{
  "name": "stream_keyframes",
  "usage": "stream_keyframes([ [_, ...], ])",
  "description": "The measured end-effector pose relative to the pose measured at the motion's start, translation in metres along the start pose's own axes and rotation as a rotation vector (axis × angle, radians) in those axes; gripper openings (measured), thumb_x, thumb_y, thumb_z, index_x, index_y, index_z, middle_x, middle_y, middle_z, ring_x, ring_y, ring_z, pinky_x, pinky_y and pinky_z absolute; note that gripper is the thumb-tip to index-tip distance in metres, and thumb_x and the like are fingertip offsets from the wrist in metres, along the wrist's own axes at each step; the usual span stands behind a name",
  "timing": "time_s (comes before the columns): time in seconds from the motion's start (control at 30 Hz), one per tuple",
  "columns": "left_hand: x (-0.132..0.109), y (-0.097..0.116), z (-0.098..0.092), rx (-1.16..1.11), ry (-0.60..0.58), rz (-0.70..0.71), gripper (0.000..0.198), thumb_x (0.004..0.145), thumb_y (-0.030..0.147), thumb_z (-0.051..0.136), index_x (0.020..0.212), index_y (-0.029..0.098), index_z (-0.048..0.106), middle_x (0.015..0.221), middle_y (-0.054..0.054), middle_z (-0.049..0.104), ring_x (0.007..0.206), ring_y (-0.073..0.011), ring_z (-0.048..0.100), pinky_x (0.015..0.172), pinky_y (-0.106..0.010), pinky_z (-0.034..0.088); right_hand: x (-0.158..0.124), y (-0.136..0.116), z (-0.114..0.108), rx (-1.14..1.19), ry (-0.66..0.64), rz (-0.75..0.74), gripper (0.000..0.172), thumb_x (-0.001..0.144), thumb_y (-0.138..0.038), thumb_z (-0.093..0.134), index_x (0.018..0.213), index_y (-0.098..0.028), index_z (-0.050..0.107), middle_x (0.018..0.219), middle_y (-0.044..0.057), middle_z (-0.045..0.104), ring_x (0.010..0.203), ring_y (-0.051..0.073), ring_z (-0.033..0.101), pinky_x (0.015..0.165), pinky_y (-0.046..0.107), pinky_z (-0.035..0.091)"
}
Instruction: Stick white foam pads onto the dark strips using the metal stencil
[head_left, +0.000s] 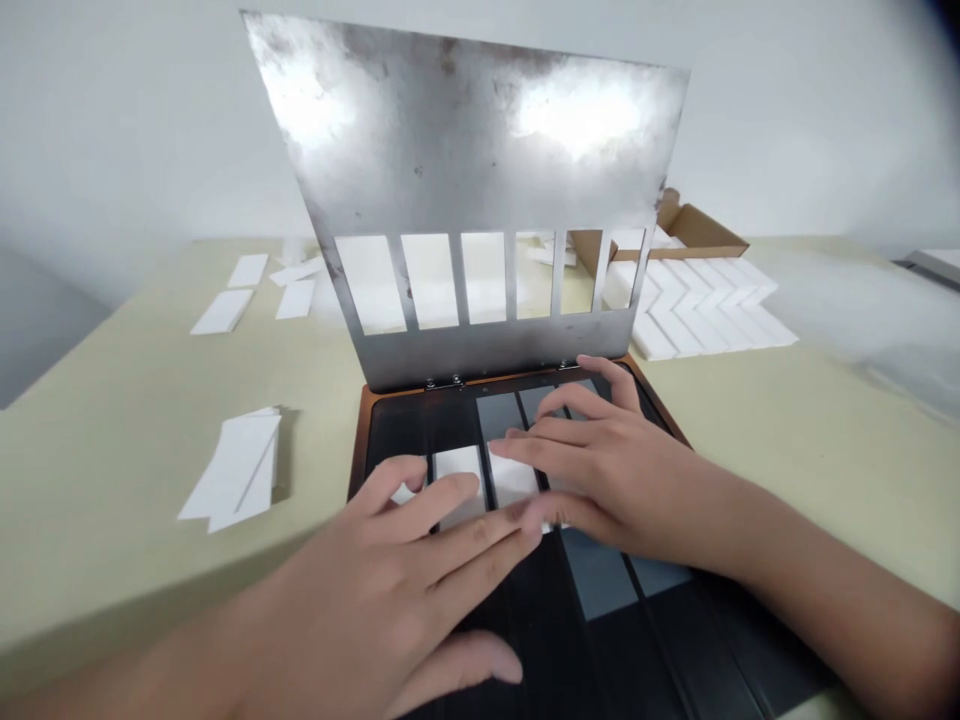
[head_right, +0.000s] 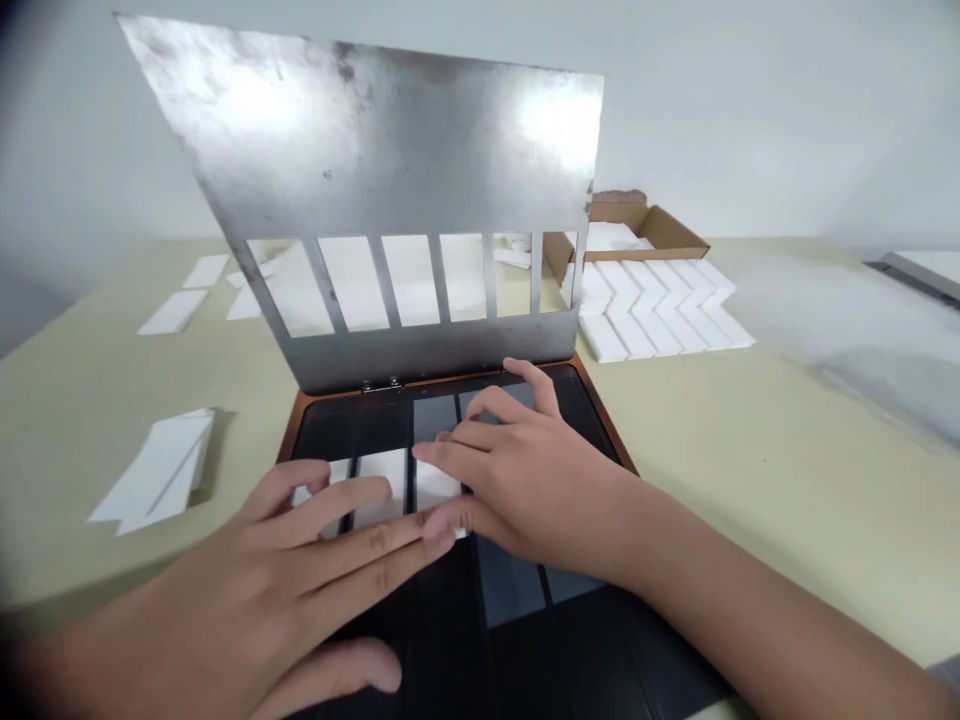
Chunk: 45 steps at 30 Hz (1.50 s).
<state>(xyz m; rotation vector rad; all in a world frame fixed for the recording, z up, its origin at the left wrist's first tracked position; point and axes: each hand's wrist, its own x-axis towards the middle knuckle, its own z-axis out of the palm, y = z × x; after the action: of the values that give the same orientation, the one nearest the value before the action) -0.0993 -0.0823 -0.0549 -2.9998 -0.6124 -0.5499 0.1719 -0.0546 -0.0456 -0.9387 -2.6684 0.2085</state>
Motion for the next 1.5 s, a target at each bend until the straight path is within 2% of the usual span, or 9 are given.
stream_keyframes([
  [0.13,-0.001,0.000,0.000,-0.016,0.027,-0.035,0.051,0.109,0.060,0.055,0.137,0.021,0.071,0.144,-0.001,0.071,0.110,-0.0289,0.064,0.100,-0.050,0.034,0.000,0.002,-0.002,-0.015,-0.014,-0.032,0.084,0.086,-0.078,0.069,0.145,-0.019,0.062,0.127,0.006,0.077,0.123,0.027,0.058,0.131,0.056,0.002],
  [0.43,0.000,0.000,-0.003,0.052,0.043,-0.055,0.050,0.111,0.055,0.050,0.131,0.016,0.074,0.139,-0.007,0.073,0.110,-0.0321,0.060,0.098,-0.051,0.036,0.003,0.001,0.005,-0.035,0.051,-0.030,0.054,0.098,-0.059,0.070,0.136,-0.021,0.069,0.120,0.002,0.080,0.116,0.026,0.059,0.129,0.055,0.002],
  [0.57,-0.001,-0.001,-0.006,0.066,0.088,0.061,0.039,0.112,0.046,0.054,0.123,0.016,0.077,0.120,-0.004,0.078,0.100,-0.0266,0.059,0.092,-0.046,0.038,0.004,0.001,0.008,-0.032,0.046,-0.008,0.042,0.104,-0.051,0.067,0.135,-0.023,0.069,0.118,0.002,0.080,0.116,0.026,0.059,0.127,0.058,0.003],
  [0.7,-0.001,0.001,-0.007,0.094,0.050,0.169,0.032,0.113,0.043,0.055,0.126,0.023,0.076,0.134,0.005,0.075,0.106,-0.0208,0.060,0.093,-0.041,0.038,0.005,0.002,0.011,-0.025,0.076,0.001,0.029,0.106,-0.042,0.066,0.128,-0.024,0.072,0.115,0.001,0.081,0.113,0.024,0.060,0.127,0.056,0.003],
  [0.87,0.001,0.002,-0.005,0.052,-0.019,0.051,0.043,0.112,0.050,0.054,0.138,0.021,0.071,0.143,0.001,0.071,0.106,-0.0229,0.062,0.096,-0.043,0.037,0.006,0.002,0.012,-0.025,0.092,0.008,0.025,0.107,-0.039,0.065,0.125,-0.025,0.073,0.110,0.000,0.081,0.112,0.023,0.061,0.127,0.057,0.005],
  [1.13,0.000,0.002,-0.004,0.052,-0.020,-0.010,0.045,0.110,0.054,0.055,0.138,0.022,0.071,0.150,-0.001,0.067,0.104,-0.0261,0.060,0.096,-0.047,0.037,0.003,0.001,0.008,-0.027,0.041,0.001,0.029,0.109,-0.023,0.056,0.135,-0.025,0.069,0.115,0.001,0.080,0.116,0.024,0.059,0.128,0.061,0.004],
  [1.2,0.001,0.002,-0.004,0.047,-0.016,-0.015,0.047,0.111,0.053,0.054,0.139,0.020,0.070,0.147,-0.002,0.068,0.104,-0.0271,0.060,0.095,-0.048,0.037,0.003,0.000,0.004,0.017,0.018,-0.003,0.034,0.109,-0.038,0.059,0.138,-0.023,0.067,0.119,0.002,0.079,0.117,0.024,0.059,0.129,0.060,0.005],
  [1.33,0.001,0.002,-0.004,0.030,0.014,-0.054,0.047,0.111,0.054,0.052,0.135,0.018,0.071,0.134,-0.005,0.074,0.106,-0.0290,0.058,0.094,-0.047,0.035,0.002,0.000,0.000,0.022,0.006,-0.033,0.083,0.089,-0.077,0.068,0.146,-0.017,0.062,0.126,0.006,0.077,0.120,0.027,0.058,0.130,0.060,0.003],
  [1.5,0.001,-0.002,-0.006,0.047,0.025,-0.087,0.046,0.109,0.053,0.053,0.131,0.016,0.071,0.118,-0.011,0.072,0.104,-0.0307,0.058,0.091,-0.046,0.036,0.002,0.001,0.007,-0.039,0.032,-0.025,0.061,0.098,-0.062,0.068,0.142,-0.021,0.064,0.126,0.004,0.078,0.120,0.025,0.059,0.130,0.059,0.001],
])
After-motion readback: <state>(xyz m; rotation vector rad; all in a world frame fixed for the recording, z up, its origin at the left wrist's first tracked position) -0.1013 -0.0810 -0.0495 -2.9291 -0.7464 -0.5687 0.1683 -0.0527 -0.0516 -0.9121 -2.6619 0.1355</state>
